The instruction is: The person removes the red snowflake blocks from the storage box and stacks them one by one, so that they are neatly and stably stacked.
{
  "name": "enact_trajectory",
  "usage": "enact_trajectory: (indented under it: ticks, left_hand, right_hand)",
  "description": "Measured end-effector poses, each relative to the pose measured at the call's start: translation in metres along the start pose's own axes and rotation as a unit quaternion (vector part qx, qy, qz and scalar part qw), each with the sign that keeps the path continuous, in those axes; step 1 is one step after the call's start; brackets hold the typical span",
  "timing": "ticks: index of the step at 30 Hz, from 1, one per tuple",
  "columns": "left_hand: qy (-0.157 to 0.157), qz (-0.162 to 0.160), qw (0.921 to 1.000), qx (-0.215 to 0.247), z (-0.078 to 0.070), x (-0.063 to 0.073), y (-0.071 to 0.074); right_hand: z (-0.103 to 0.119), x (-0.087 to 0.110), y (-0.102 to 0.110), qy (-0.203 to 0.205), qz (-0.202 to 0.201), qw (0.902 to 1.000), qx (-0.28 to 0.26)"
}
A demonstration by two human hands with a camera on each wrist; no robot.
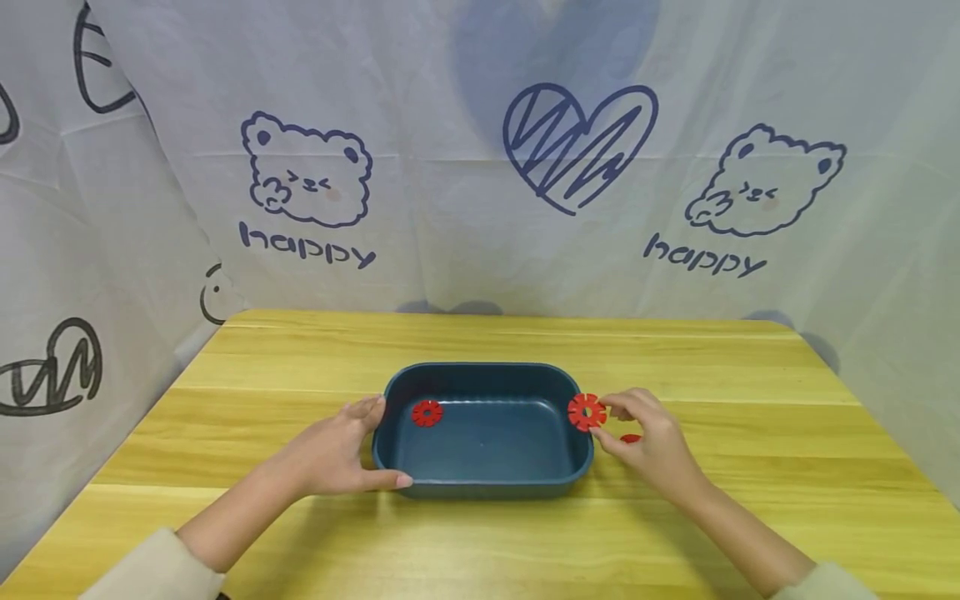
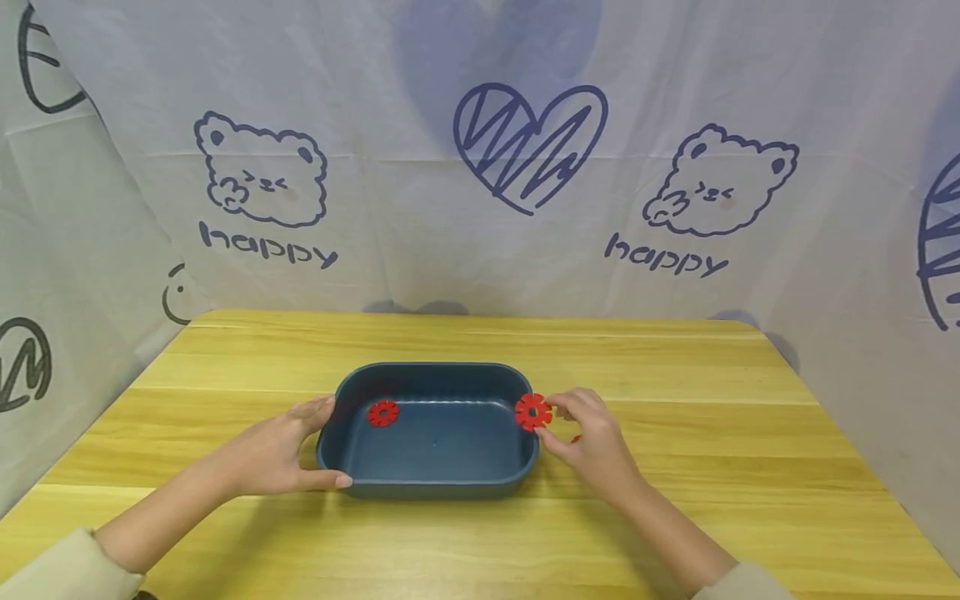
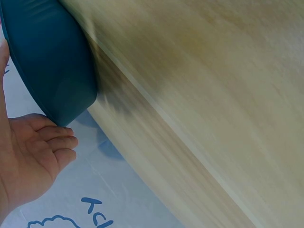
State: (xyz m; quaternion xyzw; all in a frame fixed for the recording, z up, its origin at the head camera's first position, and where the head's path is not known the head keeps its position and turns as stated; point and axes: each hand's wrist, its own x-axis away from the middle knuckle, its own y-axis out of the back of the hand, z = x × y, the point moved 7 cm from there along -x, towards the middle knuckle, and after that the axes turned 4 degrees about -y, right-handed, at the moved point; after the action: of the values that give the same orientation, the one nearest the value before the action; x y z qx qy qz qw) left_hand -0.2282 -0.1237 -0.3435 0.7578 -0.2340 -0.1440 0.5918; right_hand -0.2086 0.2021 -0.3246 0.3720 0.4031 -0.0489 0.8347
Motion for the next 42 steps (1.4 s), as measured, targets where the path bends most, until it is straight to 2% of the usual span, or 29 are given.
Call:
enact_trajectory:
  ticks: [6, 12, 27, 42]
  left_hand:
    - [-0.001, -0.002, 1.0000, 0.002, 0.000, 0.001, 0.000]
    - [0.002, -0.005, 1.0000, 0.005, 0.000, 0.001, 0.000]
    - [0.009, 0.000, 0.9999, 0.008, 0.003, 0.000, -0.001]
    - [0.011, 0.003, 0.9999, 0.009, 0.002, 0.000, -0.001]
  right_hand:
    - [-0.005, 0.004, 0.006, 0.009, -0.013, 0.9998, 0.009]
    - [-0.013, 0.010, 0.011, -0.009, -0.022, 0.9997, 0.004]
    - [-0.040, 0.034, 0.022, -0.097, -0.021, 0.9949, 0.017]
    - [-0.061, 0.056, 0.018, -0.207, 0.020, 0.9780, 0.017]
